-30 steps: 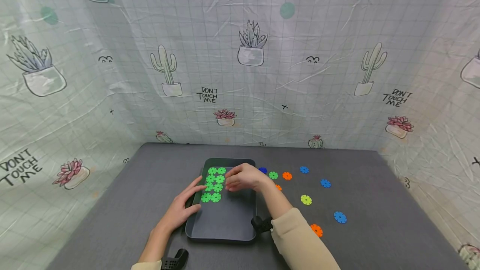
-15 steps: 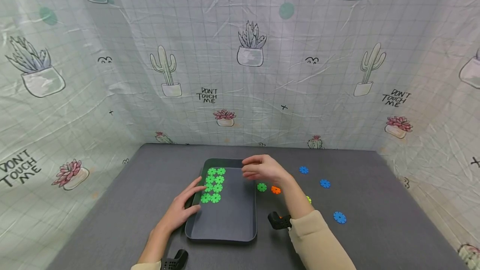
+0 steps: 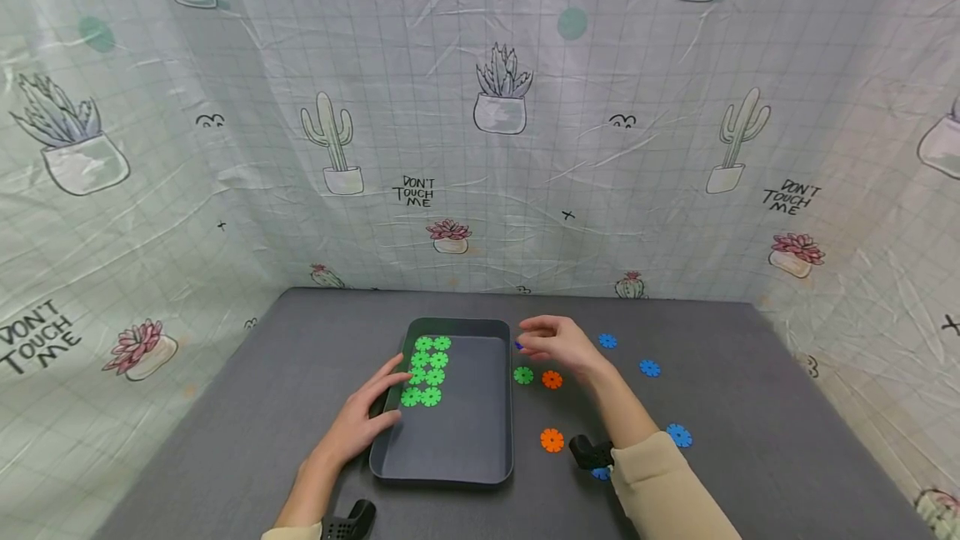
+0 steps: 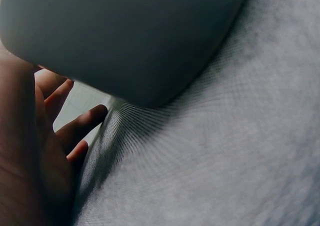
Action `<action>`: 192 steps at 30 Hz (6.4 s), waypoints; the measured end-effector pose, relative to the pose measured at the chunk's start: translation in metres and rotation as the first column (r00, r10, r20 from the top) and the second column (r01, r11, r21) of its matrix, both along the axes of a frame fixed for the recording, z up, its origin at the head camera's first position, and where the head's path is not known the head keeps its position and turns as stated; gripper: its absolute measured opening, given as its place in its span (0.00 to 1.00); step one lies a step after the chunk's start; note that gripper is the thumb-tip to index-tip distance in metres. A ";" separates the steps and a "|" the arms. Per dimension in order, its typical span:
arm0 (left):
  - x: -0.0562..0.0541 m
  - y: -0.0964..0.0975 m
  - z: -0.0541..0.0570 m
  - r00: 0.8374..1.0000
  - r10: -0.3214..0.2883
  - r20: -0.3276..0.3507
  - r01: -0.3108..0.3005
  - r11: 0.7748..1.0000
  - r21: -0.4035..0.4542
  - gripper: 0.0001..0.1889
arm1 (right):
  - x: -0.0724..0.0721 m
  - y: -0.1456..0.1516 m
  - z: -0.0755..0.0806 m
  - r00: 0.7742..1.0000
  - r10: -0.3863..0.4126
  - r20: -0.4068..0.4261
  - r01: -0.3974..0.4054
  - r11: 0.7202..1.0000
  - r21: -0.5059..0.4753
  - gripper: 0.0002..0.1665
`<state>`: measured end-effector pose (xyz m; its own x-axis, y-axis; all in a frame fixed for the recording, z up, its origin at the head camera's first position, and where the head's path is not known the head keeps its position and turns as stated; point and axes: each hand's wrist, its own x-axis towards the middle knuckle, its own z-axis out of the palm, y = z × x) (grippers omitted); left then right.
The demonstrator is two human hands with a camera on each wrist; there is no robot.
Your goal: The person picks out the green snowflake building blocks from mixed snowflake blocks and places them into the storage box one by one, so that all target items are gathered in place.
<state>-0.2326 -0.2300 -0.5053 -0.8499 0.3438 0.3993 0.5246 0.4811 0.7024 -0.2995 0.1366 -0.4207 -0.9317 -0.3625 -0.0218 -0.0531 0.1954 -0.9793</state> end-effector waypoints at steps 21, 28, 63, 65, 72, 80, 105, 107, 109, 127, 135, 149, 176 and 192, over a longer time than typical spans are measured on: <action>0.000 0.000 0.000 1.000 0.007 0.015 -0.007 1.000 -0.003 0.28 | -0.014 0.002 -0.030 0.999 0.043 -0.015 -0.036 0.947 0.320 0.26; 0.000 0.000 0.000 1.000 0.001 0.019 -0.001 1.000 0.006 0.28 | -0.014 -0.004 -0.036 0.997 0.037 -0.070 -0.010 0.937 0.350 0.28; 0.002 0.000 0.002 0.999 0.003 0.035 -0.004 1.000 0.011 0.28 | -0.005 -0.001 -0.038 0.974 0.118 -0.195 -0.020 0.896 0.443 0.17; 0.003 0.000 0.002 0.999 0.006 0.039 -0.006 1.000 0.010 0.28 | -0.004 0.001 -0.036 0.979 0.096 -0.179 -0.011 0.906 0.423 0.16; 0.003 0.001 0.003 0.999 0.007 0.037 -0.007 1.000 0.013 0.28 | 0.002 0.008 -0.023 0.996 -0.027 -0.089 0.052 0.957 0.287 0.14; 0.003 0.001 0.003 1.000 0.011 0.025 -0.011 1.000 0.006 0.28 | 0.008 0.001 -0.005 0.997 -0.078 0.006 0.077 0.994 0.083 0.19; 0.001 0.002 0.001 1.000 0.018 -0.015 -0.018 1.000 -0.007 0.27 | 0.017 -0.084 0.019 0.995 0.081 0.055 -0.082 0.996 0.028 0.19; 0.000 0.003 0.000 1.000 0.017 -0.019 -0.017 1.000 -0.009 0.26 | 0.017 -0.090 0.019 0.994 0.101 0.050 -0.102 0.995 0.019 0.20; 0.001 0.002 -0.001 1.000 0.012 -0.008 -0.012 1.000 -0.002 0.26 | 0.017 -0.095 0.017 0.992 0.119 0.048 -0.120 0.993 0.012 0.20; -0.001 -0.002 -0.001 1.000 0.012 0.011 -0.012 1.000 0.005 0.28 | 0.008 -0.129 -0.001 0.981 0.183 0.068 -0.187 0.981 0.058 0.18; -0.001 -0.003 0.000 1.000 0.002 0.019 -0.002 1.000 0.006 0.29 | 0.002 -0.138 -0.009 0.980 0.186 0.074 -0.195 0.972 0.135 0.16; -0.002 -0.002 -0.005 1.000 0.006 0.020 -0.006 1.000 0.001 0.30 | 0.005 -0.146 -0.020 0.918 0.353 0.182 -0.383 0.908 0.171 0.15; 0.001 0.000 0.001 0.999 0.025 -0.031 -0.025 1.000 -0.006 0.32 | 0.011 -0.151 -0.012 0.880 0.388 0.273 -0.425 0.901 0.092 0.16; 0.000 0.001 0.000 0.999 0.035 -0.013 -0.035 0.999 -0.010 0.33 | 0.000 -0.123 -0.003 0.880 0.400 0.258 -0.409 0.912 -0.020 0.23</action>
